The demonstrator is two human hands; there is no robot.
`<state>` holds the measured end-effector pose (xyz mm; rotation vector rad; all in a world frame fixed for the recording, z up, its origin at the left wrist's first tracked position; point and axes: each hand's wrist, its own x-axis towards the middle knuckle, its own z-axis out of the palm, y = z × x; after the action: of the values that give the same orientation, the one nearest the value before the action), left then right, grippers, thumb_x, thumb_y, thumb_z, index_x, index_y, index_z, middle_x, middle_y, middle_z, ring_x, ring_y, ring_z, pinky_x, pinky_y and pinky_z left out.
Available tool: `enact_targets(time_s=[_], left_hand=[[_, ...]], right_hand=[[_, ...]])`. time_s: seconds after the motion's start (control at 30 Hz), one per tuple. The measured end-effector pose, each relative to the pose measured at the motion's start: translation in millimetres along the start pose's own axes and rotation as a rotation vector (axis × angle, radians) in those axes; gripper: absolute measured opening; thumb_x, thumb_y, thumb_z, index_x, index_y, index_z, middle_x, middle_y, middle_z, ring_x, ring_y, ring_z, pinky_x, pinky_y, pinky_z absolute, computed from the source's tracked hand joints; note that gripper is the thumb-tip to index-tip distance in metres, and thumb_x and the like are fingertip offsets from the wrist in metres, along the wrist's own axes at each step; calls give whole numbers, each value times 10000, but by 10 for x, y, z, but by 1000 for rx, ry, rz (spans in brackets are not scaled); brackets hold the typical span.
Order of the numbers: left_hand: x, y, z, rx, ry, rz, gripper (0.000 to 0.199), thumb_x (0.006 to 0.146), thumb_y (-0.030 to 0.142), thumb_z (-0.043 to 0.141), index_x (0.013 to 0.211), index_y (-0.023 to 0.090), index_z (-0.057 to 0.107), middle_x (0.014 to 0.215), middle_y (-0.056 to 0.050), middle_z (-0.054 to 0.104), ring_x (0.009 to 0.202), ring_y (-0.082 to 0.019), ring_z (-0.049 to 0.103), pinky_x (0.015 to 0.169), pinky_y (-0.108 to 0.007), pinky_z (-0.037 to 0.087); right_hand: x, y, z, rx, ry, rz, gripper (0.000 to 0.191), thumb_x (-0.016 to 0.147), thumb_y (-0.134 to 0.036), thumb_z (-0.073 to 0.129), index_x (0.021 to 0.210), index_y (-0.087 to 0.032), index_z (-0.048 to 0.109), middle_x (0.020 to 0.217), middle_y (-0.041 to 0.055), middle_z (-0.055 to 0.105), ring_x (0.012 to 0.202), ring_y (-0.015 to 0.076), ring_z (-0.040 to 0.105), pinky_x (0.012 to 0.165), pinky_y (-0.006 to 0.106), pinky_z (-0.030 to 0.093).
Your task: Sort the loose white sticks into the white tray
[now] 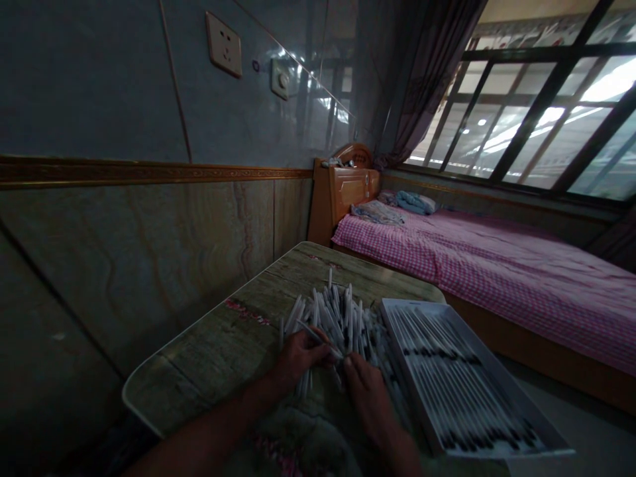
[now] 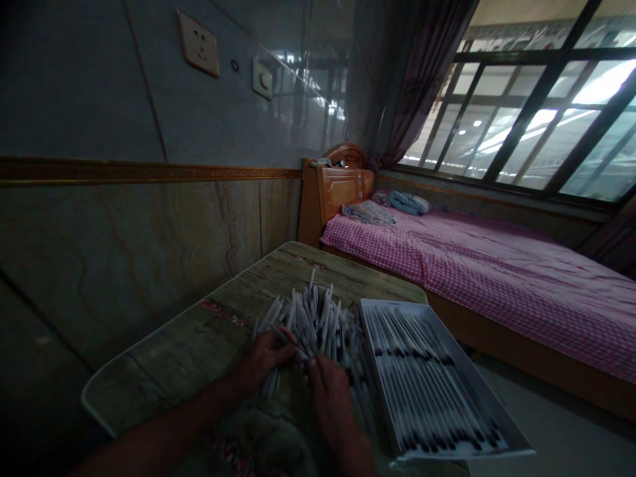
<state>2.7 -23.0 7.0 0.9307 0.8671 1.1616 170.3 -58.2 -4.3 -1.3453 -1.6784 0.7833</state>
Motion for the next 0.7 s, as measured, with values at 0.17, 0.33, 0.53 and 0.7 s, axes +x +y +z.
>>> enact_targets(time_s=[0.17,0.33,0.53,0.7], left_hand=[[8,1,9,-48,8,-9,407,565,413,850,751,155,597,660,-22,709,615,-180,684,619,-300,549],[8,4,21,-59,22,-27,437,559,432,848,762,152,582,664,-27,717,592,-170,680,590,-286,543],[-3,-18,28,-49,-23,-18,408,575,404,848,756,142,594,647,-19,707,588,-158,675,570,-263,537],[-6,-69,5,-41,-106,24,385,600,395,838,746,140,588,657,-44,721,593,-179,682,586,-296,549]], right_hand=[[-8,32,44,-231,113,-197,240,924,-347,422,748,-235,540,695,6,598,604,152,554,566,246,372],[10,35,51,-374,137,-263,258,953,-352,376,777,-229,519,686,2,601,551,143,564,520,243,340],[-19,102,63,-358,125,-248,315,971,-369,357,753,-233,539,627,-4,588,516,140,542,495,245,345],[-65,256,136,-195,200,-294,339,941,-421,379,889,-250,667,833,72,691,743,210,627,634,306,464]])
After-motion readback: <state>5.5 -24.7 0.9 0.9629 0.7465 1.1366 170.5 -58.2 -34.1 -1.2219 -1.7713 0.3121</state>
